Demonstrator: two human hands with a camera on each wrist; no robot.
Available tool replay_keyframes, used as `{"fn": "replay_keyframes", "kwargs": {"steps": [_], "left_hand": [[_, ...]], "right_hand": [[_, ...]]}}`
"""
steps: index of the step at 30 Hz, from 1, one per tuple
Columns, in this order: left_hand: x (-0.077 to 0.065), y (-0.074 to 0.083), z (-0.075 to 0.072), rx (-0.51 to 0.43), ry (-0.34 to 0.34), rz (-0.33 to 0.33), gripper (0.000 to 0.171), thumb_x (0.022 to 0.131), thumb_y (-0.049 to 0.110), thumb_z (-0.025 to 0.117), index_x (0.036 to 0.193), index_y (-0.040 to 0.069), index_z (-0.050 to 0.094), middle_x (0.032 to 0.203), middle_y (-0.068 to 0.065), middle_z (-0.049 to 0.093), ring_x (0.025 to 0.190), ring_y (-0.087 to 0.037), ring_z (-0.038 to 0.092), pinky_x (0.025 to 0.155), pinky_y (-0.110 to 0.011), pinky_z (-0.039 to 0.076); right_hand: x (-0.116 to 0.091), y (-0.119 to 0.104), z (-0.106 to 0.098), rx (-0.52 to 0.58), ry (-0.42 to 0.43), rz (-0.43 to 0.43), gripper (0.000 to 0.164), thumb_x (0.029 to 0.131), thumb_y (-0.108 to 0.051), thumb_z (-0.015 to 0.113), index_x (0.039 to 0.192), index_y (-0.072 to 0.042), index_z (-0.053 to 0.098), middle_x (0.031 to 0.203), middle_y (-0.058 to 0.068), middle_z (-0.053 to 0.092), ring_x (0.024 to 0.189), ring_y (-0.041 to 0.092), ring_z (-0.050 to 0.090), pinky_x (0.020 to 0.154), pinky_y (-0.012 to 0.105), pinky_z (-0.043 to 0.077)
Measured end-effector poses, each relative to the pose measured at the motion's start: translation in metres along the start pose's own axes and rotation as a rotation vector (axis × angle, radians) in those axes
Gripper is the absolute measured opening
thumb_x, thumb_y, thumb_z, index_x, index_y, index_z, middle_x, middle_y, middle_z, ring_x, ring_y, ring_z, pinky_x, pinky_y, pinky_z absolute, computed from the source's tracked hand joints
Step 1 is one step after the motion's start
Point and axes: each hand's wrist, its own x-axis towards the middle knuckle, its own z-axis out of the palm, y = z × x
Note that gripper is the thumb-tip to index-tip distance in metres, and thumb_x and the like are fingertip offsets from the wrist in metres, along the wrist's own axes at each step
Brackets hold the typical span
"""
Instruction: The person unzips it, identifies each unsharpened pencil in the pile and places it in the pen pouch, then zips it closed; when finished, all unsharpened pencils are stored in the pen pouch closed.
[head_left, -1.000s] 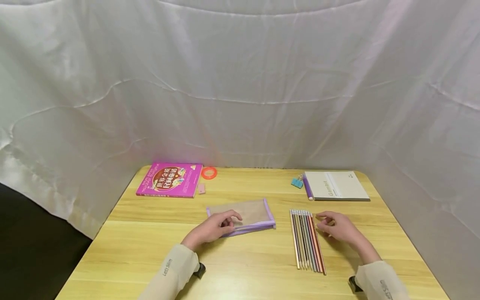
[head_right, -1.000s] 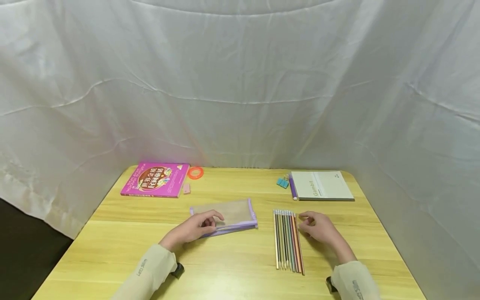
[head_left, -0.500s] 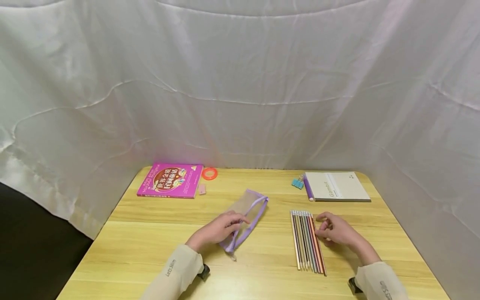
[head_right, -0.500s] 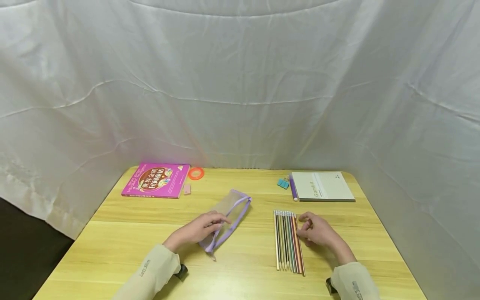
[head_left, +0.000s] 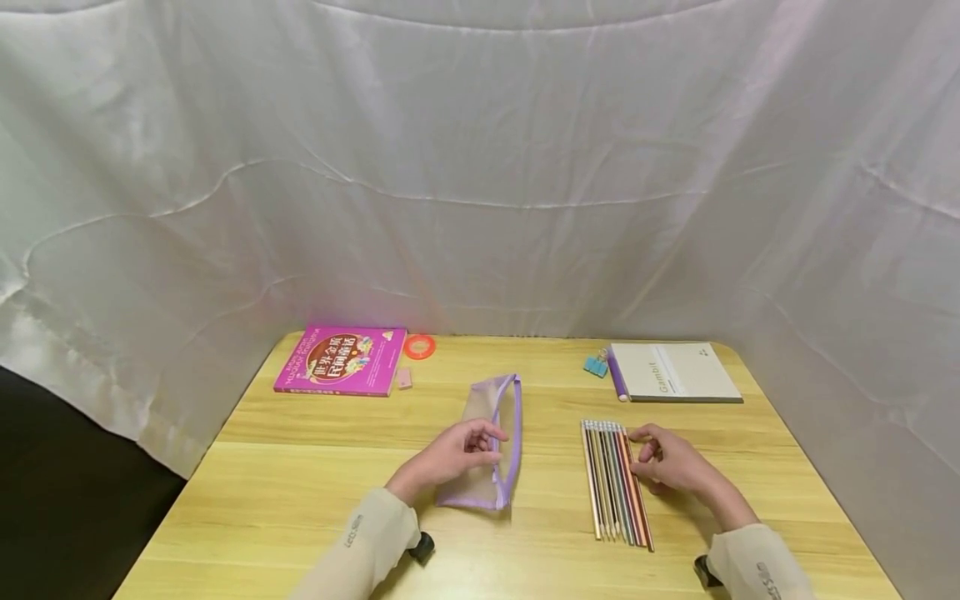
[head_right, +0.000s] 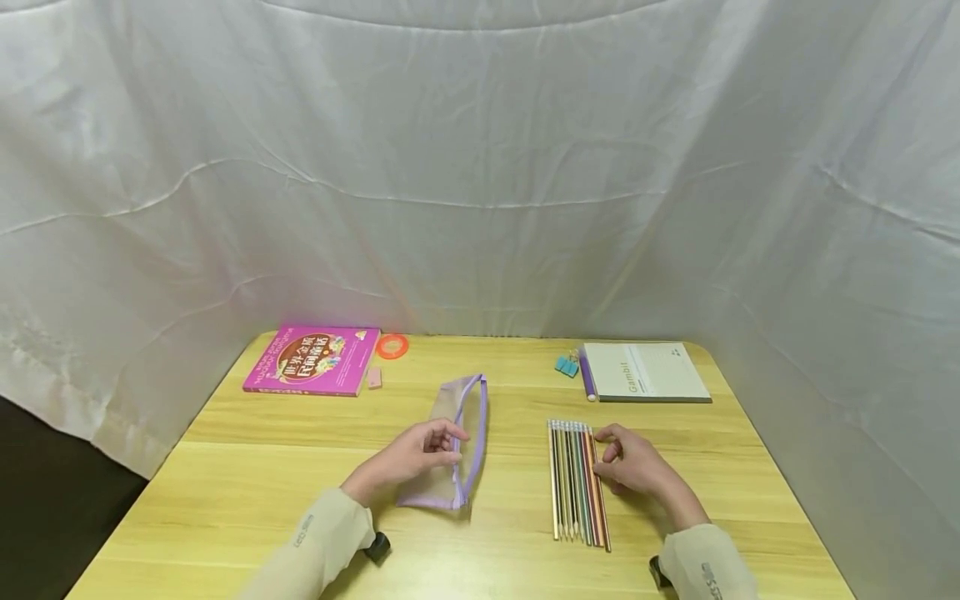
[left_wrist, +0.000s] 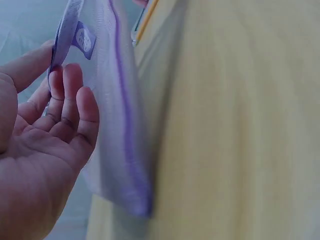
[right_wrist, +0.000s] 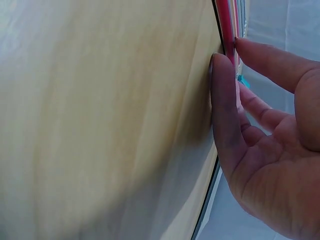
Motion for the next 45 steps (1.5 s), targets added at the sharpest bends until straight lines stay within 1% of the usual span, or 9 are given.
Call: {"fn": "replay_keyframes", "kwargs": {"steps": [5, 12, 16, 20, 25, 30, 33, 37, 45], "left_hand": [[0.002, -0.011, 0.009, -0.106, 0.041, -0.019, 0.034, 0.092, 0.011, 0.077, 0.122, 0.001, 0.068, 0.100, -0.003, 0.066, 0.090, -0.014, 0.061, 0.078, -0.020, 0.054], [0.001, -0.018, 0.016, -0.222, 0.053, -0.040, 0.039, 0.089, 0.009, 0.079, 0.125, 0.000, 0.066, 0.100, -0.001, 0.068, 0.091, -0.013, 0.063, 0.080, -0.022, 0.057], [0.001, -0.023, 0.020, -0.288, 0.077, -0.027, 0.041, 0.089, 0.007, 0.078, 0.126, -0.004, 0.064, 0.105, -0.006, 0.068, 0.093, -0.013, 0.063, 0.083, -0.023, 0.057], [0.002, -0.027, 0.023, -0.340, 0.097, -0.010, 0.042, 0.090, 0.003, 0.076, 0.128, -0.008, 0.061, 0.110, -0.012, 0.067, 0.096, -0.011, 0.063, 0.086, -0.023, 0.057], [0.003, -0.030, 0.026, -0.359, 0.115, 0.021, 0.043, 0.090, 0.002, 0.076, 0.128, -0.009, 0.061, 0.110, -0.011, 0.067, 0.096, -0.010, 0.063, 0.086, -0.022, 0.057], [0.001, -0.032, 0.026, -0.369, 0.138, 0.023, 0.044, 0.089, 0.003, 0.077, 0.128, -0.008, 0.061, 0.107, -0.005, 0.066, 0.095, -0.010, 0.063, 0.085, -0.022, 0.057], [0.001, -0.033, 0.026, -0.374, 0.143, 0.024, 0.044, 0.089, 0.004, 0.077, 0.128, -0.008, 0.061, 0.108, -0.007, 0.066, 0.095, -0.010, 0.063, 0.084, -0.022, 0.056], [0.000, -0.034, 0.026, -0.382, 0.150, 0.035, 0.043, 0.089, 0.004, 0.076, 0.127, -0.008, 0.061, 0.109, -0.009, 0.066, 0.094, -0.010, 0.063, 0.083, -0.021, 0.056], [0.000, -0.034, 0.026, -0.379, 0.142, 0.059, 0.042, 0.090, 0.003, 0.076, 0.127, -0.010, 0.061, 0.103, 0.001, 0.065, 0.093, -0.008, 0.063, 0.082, -0.020, 0.055]], "right_hand": [[0.001, 0.000, 0.001, -0.006, 0.009, 0.006, 0.054, 0.090, -0.002, 0.075, 0.137, 0.007, 0.050, 0.094, 0.012, 0.056, 0.067, 0.023, 0.059, 0.056, 0.033, 0.054], [0.003, 0.004, 0.001, 0.029, 0.000, 0.011, 0.054, 0.090, 0.001, 0.075, 0.138, 0.007, 0.050, 0.094, 0.013, 0.054, 0.073, 0.023, 0.057, 0.057, 0.033, 0.057], [0.004, 0.005, 0.001, 0.041, -0.001, 0.032, 0.054, 0.090, 0.003, 0.074, 0.139, 0.004, 0.051, 0.095, 0.013, 0.053, 0.075, 0.023, 0.055, 0.058, 0.034, 0.059], [0.005, 0.002, 0.002, 0.031, 0.007, 0.037, 0.055, 0.089, 0.003, 0.074, 0.140, 0.004, 0.051, 0.093, 0.013, 0.053, 0.072, 0.024, 0.056, 0.058, 0.035, 0.060], [0.006, -0.001, 0.003, -0.014, 0.030, 0.018, 0.057, 0.088, 0.002, 0.075, 0.140, 0.004, 0.049, 0.089, 0.012, 0.055, 0.064, 0.024, 0.061, 0.055, 0.035, 0.058], [0.008, -0.002, 0.006, -0.057, 0.044, 0.035, 0.058, 0.086, 0.003, 0.075, 0.138, 0.004, 0.050, 0.086, 0.011, 0.057, 0.060, 0.022, 0.063, 0.054, 0.034, 0.057], [0.009, -0.001, 0.007, -0.055, 0.061, 0.050, 0.058, 0.083, 0.005, 0.075, 0.137, 0.004, 0.051, 0.086, 0.011, 0.057, 0.059, 0.022, 0.063, 0.053, 0.034, 0.058], [0.011, -0.002, 0.008, -0.018, 0.072, 0.067, 0.060, 0.080, 0.009, 0.073, 0.134, 0.008, 0.049, 0.086, 0.013, 0.058, 0.058, 0.024, 0.064, 0.054, 0.037, 0.059], [0.016, -0.001, 0.007, -0.005, 0.093, 0.113, 0.057, 0.077, 0.007, 0.074, 0.128, 0.011, 0.050, 0.087, 0.014, 0.060, 0.053, 0.023, 0.062, 0.053, 0.040, 0.060]]}}
